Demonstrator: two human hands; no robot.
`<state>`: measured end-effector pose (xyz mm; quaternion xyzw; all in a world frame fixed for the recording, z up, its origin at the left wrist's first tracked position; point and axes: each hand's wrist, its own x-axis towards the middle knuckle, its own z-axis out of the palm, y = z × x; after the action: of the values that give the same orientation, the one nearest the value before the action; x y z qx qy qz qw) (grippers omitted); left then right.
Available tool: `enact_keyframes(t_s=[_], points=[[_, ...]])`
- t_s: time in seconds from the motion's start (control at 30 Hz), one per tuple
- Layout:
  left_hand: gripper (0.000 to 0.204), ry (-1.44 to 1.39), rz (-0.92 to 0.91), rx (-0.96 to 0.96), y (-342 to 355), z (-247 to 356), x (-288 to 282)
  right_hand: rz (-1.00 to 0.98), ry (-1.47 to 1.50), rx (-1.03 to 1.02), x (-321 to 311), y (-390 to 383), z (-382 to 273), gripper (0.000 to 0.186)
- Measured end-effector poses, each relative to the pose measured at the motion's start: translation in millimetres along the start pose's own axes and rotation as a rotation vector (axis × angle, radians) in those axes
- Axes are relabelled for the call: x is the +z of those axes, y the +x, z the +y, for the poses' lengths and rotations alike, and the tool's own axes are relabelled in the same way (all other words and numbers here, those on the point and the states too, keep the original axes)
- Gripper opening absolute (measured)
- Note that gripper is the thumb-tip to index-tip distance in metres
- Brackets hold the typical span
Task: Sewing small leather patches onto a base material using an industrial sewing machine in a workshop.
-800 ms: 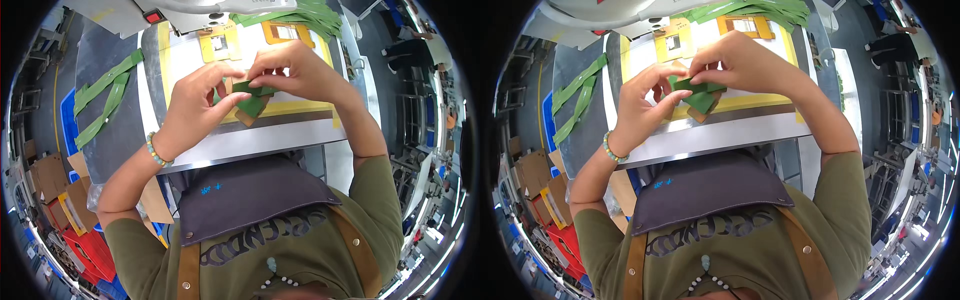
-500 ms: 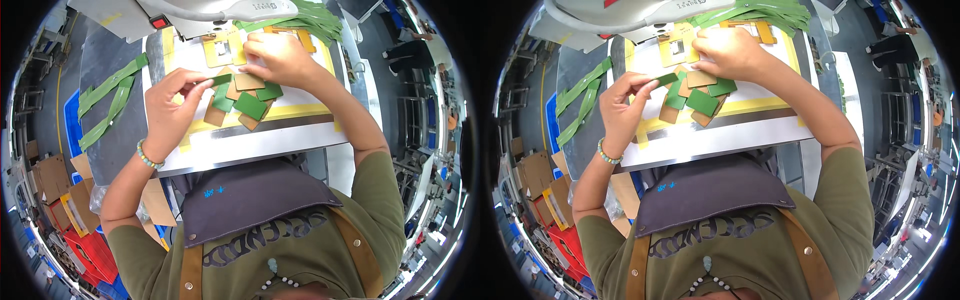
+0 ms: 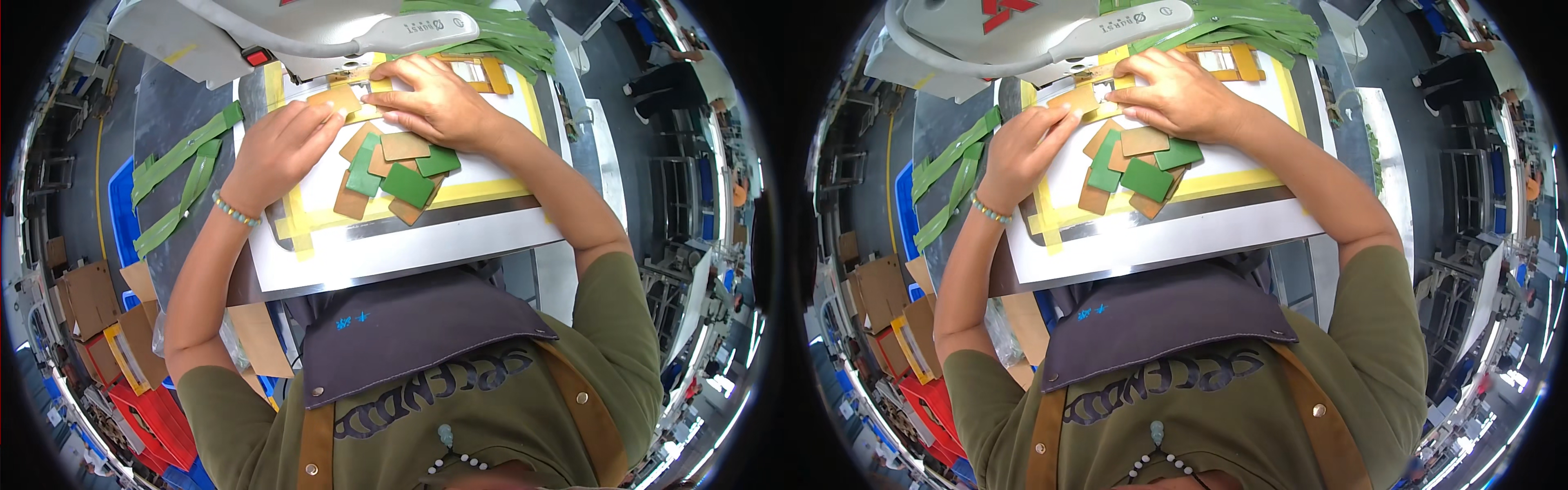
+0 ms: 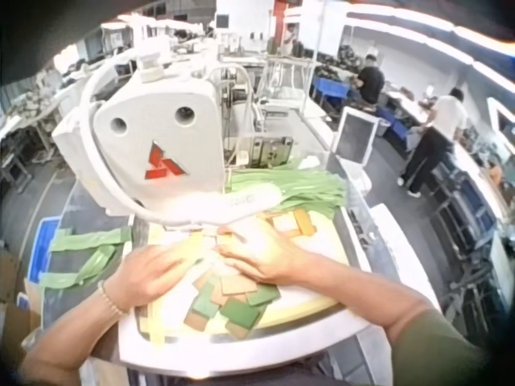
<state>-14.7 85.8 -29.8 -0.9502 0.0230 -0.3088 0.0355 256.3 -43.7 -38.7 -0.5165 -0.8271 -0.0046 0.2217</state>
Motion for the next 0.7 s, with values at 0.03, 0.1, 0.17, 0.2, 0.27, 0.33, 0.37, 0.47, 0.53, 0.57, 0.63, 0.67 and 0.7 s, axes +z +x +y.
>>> enact_keyframes(t_s=[0.03, 0.1, 0.17, 0.2, 0.27, 0.33, 0.37, 0.47, 0.53, 0.57, 0.63, 0.67, 0.7], points=[[0.031, 0.008, 0.016, 0.05, 4.7, -4.3, 7.6, -0.012, -0.009, 0.009, 0.3, 0.2, 1.7, 0.033], [0.031, 0.015, 0.027, 0.102, 10.3, -8.7, 17.9, 0.047, 0.048, 0.043, 0.8, -0.8, 5.3, 0.03], [0.029, 0.084, 0.002, 0.102, 13.0, -12.5, 26.6, 0.039, 0.045, 0.035, 1.0, -3.3, 9.1, 0.028], [0.029, 0.087, -0.014, 0.11, 13.2, -14.1, 29.4, 0.06, 0.056, -0.006, 0.6, -4.5, 11.5, 0.027], [0.028, 0.038, -0.024, 0.057, 12.0, -15.9, 32.8, 0.049, 0.134, 0.06, -0.3, -6.9, 14.9, 0.027], [0.03, 0.0, -0.075, 0.02, 9.7, -14.4, 33.2, 0.058, 0.223, 0.103, -0.6, -7.3, 16.3, 0.027], [0.032, -0.039, -0.081, -0.025, 9.4, -13.3, 32.7, 0.08, 0.231, 0.09, -0.5, -6.9, 16.3, 0.027], [0.034, -0.005, -0.095, -0.031, 12.8, -8.7, 31.4, 0.126, 0.182, 0.032, 1.0, -3.9, 14.6, 0.027], [0.035, 0.025, -0.112, -0.009, 16.6, -5.7, 30.4, 0.134, 0.124, -0.022, 2.3, -3.5, 14.0, 0.029], [0.036, 0.059, -0.112, -0.018, 18.5, -4.5, 30.4, 0.127, 0.103, -0.005, 3.0, -3.7, 14.4, 0.029], [0.038, 0.064, -0.139, 0.003, 21.1, -2.4, 31.1, 0.136, 0.103, -0.044, 4.7, -5.0, 16.4, 0.029], [0.038, 0.092, -0.156, -0.002, 21.9, -2.1, 32.0, 0.149, 0.107, -0.049, 5.7, -6.0, 17.5, 0.03], [0.039, 0.119, -0.171, -0.007, 22.4, -1.9, 32.9, 0.153, 0.088, -0.038, 6.6, -6.5, 19.1, 0.03]])
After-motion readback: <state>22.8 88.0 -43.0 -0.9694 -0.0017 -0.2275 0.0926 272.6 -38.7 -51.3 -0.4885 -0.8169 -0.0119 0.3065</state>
